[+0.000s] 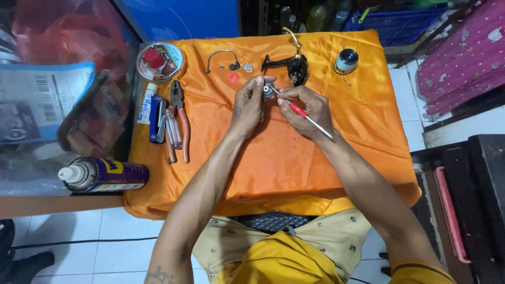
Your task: The person holds a small cylindrical mechanical component and uses a red-handled screwdriver to manipulate its internal parts. They repeatedly insert the screwdriver into the component's center, rotate it, and adjust the position of the component in their hands.
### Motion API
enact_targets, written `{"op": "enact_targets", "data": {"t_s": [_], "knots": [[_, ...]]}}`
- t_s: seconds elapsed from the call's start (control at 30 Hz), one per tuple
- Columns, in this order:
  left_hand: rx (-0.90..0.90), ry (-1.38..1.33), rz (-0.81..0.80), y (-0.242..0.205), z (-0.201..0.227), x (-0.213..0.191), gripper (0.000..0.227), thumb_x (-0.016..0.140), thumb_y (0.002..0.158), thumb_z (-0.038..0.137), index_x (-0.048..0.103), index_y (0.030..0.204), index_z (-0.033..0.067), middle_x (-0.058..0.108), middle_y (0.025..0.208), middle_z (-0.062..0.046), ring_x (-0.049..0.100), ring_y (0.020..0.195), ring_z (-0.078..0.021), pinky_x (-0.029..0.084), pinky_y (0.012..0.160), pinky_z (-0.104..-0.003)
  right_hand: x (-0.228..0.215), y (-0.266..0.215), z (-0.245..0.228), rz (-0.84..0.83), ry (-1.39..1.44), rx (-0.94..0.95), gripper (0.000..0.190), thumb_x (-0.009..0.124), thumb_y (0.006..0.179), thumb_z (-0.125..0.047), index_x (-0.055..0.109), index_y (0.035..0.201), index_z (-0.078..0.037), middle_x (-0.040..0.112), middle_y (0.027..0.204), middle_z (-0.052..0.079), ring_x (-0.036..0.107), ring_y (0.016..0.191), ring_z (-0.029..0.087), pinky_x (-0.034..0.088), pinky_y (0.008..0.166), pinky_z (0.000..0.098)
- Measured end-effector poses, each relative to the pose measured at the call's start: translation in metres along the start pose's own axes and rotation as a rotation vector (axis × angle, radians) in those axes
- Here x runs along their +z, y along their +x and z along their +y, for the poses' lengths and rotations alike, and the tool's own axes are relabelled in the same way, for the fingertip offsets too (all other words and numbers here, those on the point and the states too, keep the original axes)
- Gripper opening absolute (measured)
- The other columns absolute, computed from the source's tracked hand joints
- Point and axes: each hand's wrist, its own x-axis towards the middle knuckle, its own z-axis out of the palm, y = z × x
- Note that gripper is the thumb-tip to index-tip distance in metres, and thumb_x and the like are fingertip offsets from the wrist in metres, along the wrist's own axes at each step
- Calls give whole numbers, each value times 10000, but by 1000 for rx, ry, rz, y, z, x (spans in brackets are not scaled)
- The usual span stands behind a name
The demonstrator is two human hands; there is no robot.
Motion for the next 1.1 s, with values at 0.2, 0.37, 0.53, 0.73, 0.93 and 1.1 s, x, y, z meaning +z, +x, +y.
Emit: {"op": "enact_targets", "data": {"t_s": [0.2, 0.37, 0.53, 0.73, 0.93, 1.1], "knots": [[20, 19, -118, -1, -2, -10, 269, 576, 1058, 127, 662, 1301, 51, 634, 988, -38, 642, 897, -87, 579, 850, -253, -2, 5, -9, 6, -24, -24, 105, 739, 905, 27, 765, 1004, 3, 760, 946, 204, 750, 885, 414, 600, 713, 447], [-16, 69, -201, -3, 2, -13, 393, 620, 995, 3, 591, 1383, 63, 640, 1090, -83, 682, 979, -128, 601, 897, -282, -7, 9, -7, 12, 1, -33, 68, 773, 905, 37, 768, 972, 27, 763, 960, 211, 758, 892, 406, 597, 723, 433], [-19, 155, -188, -2, 1, -11, 412, 685, 945, -22, 627, 1339, 83, 665, 1055, -66, 671, 919, -83, 609, 852, -234, -6, 5, -1, 27, -3, -24, 63, 798, 907, 45, 749, 947, 52, 754, 948, 236, 755, 883, 416, 598, 706, 430], [-71, 147, -200, 0, 5, -12, 376, 659, 953, -23, 632, 1318, 65, 677, 982, -98, 711, 873, -130, 639, 807, -268, -5, 6, 3, 51, -19, -21, 70, 781, 878, 62, 720, 908, 47, 746, 919, 222, 750, 854, 407, 587, 690, 426], [-41, 193, -218, -5, 15, -9, 417, 643, 947, -22, 653, 1340, 116, 638, 1009, -50, 658, 910, -93, 618, 845, -266, -5, 8, 3, 50, 28, -15, 75, 790, 868, 69, 725, 902, 50, 751, 921, 220, 757, 864, 390, 592, 699, 419], [-49, 213, -274, -5, 16, -10, 493, 581, 974, -35, 573, 1443, 117, 627, 1078, -62, 625, 945, -98, 602, 876, -261, -7, 11, 0, 41, 25, -47, 86, 801, 867, 78, 720, 894, 69, 744, 918, 235, 761, 909, 422, 603, 746, 441]]}}
